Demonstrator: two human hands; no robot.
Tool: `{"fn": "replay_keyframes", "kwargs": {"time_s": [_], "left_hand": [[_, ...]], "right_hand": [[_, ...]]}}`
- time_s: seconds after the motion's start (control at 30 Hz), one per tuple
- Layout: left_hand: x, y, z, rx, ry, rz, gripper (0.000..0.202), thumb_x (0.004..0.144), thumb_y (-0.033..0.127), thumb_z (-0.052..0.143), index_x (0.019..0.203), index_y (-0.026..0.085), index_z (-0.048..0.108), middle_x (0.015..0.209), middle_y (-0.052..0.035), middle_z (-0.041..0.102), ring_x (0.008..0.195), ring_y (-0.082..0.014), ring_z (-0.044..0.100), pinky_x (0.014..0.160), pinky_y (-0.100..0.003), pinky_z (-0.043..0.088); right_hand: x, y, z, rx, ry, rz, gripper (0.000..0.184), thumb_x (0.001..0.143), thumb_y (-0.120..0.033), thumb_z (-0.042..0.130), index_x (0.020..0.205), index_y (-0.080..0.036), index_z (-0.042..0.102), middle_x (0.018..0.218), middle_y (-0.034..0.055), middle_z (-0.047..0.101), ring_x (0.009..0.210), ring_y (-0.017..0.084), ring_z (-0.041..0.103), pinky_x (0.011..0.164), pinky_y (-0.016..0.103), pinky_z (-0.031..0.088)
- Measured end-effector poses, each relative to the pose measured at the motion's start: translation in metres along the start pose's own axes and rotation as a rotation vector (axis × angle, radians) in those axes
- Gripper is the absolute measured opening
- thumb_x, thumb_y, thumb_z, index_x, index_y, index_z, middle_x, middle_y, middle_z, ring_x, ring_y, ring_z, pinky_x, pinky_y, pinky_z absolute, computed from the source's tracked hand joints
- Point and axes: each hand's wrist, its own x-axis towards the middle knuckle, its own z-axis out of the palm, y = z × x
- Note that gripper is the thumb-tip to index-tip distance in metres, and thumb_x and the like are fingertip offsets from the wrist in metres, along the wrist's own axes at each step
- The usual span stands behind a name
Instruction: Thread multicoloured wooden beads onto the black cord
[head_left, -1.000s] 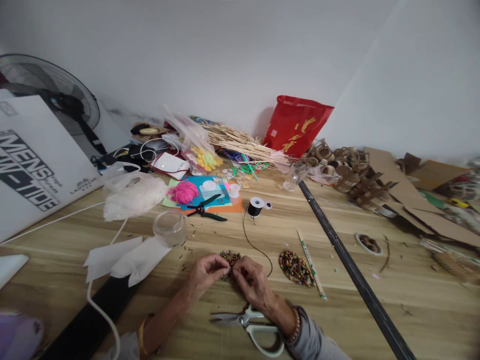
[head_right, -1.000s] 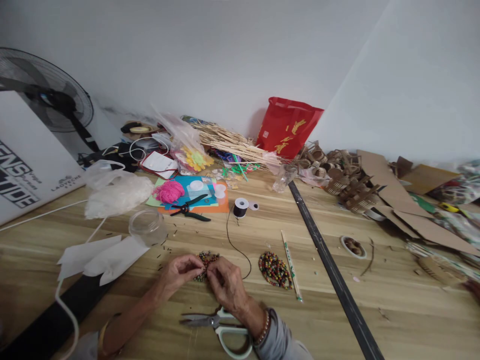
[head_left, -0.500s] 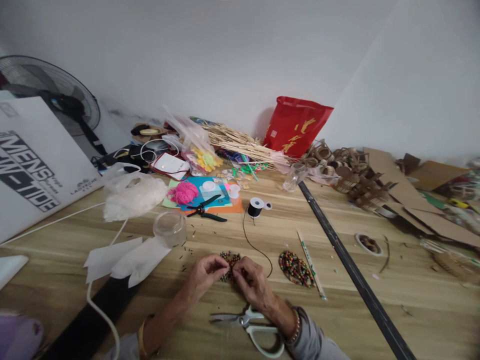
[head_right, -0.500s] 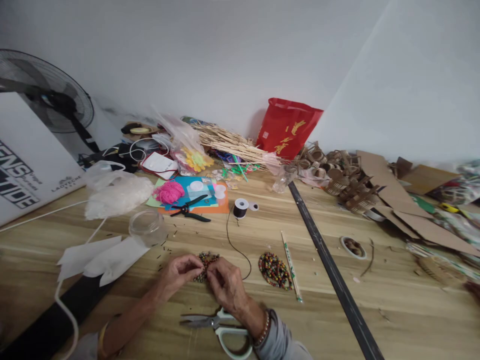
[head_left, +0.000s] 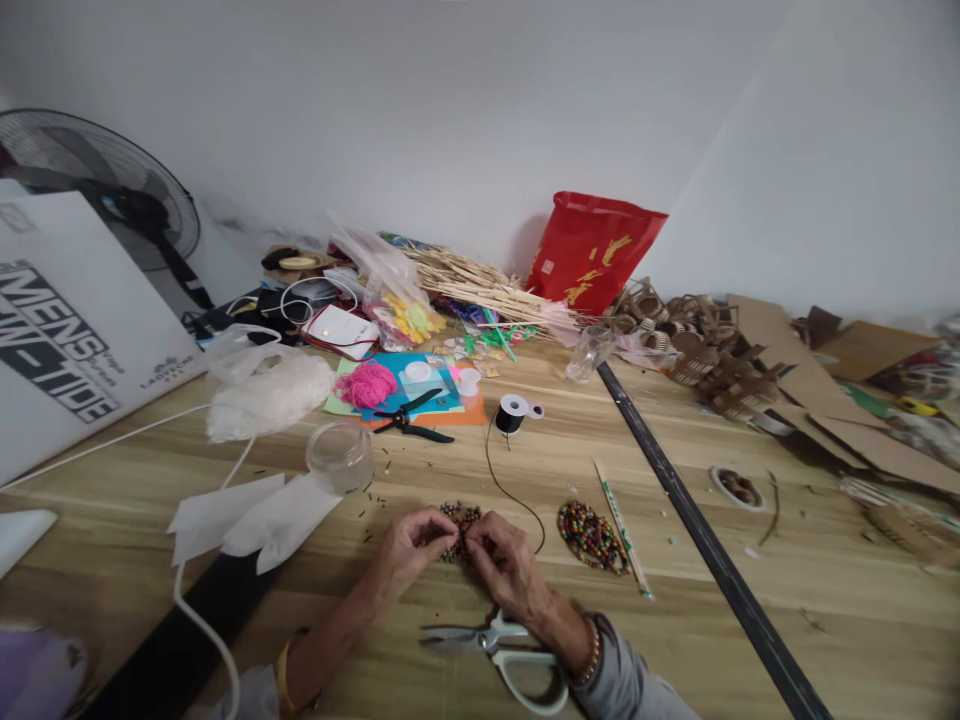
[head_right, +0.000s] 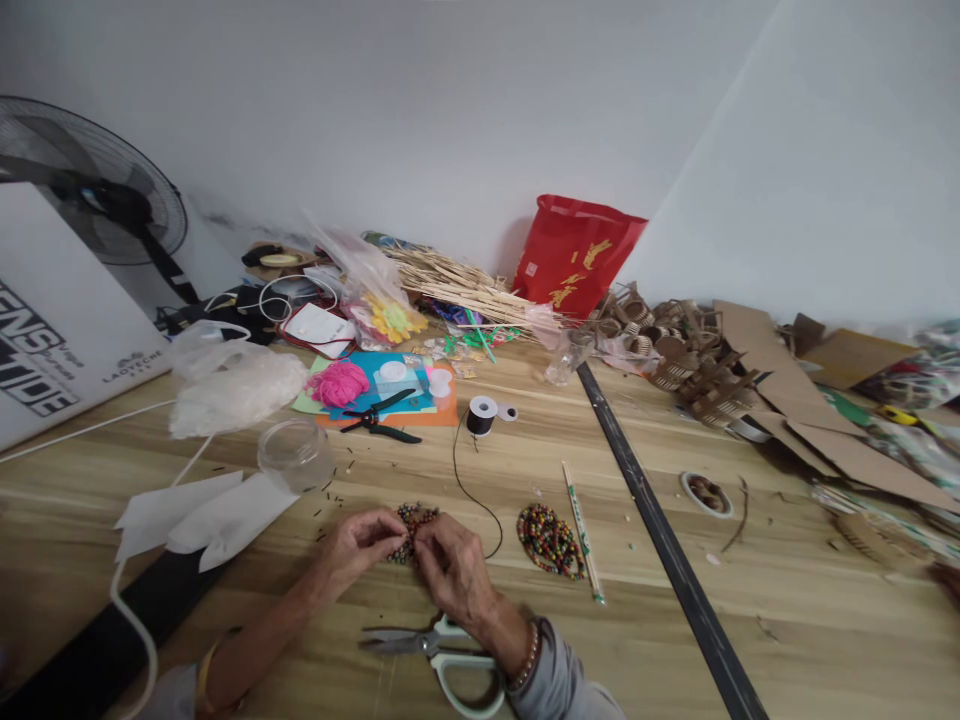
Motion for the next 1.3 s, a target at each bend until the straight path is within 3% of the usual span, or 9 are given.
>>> {"fn": "replay_keyframes", "kwargs": {"time_s": [0.57, 1.3], "left_hand": [[-0.0002, 0.0021, -0.0011, 0.019, -0.012, 0.059, 0.014, 0.063, 0.027, 0.074, 0.068, 0.014, 0.071, 0.069, -0.0041, 0.069, 0.068, -0.0176, 0.062, 0.065, -0.026, 0.049], [-0.0009, -0.0011, 0.0021, 0.020, 0.004, -0.011, 0.010, 0.061, 0.021, 0.069, 0.067, 0.013, 0.066, 0.064, -0.0020, 0.067, 0.062, -0.0146, 0.060, 0.061, -0.024, 0.047]], "right_hand": [[-0.0001, 0.0004, 0.0003, 0.013, -0.027, 0.004, 0.016, 0.092, -0.024, 0.048, 0.079, -0.018, 0.056, 0.068, 0.0025, 0.056, 0.061, 0.014, 0.052, 0.055, 0.023, 0.041], [-0.0004, 0.0016, 0.0012, 0.028, -0.043, -0.033, 0.013, 0.090, -0.019, 0.049, 0.080, -0.018, 0.057, 0.069, 0.0025, 0.057, 0.061, 0.014, 0.053, 0.056, 0.022, 0.041]]}}
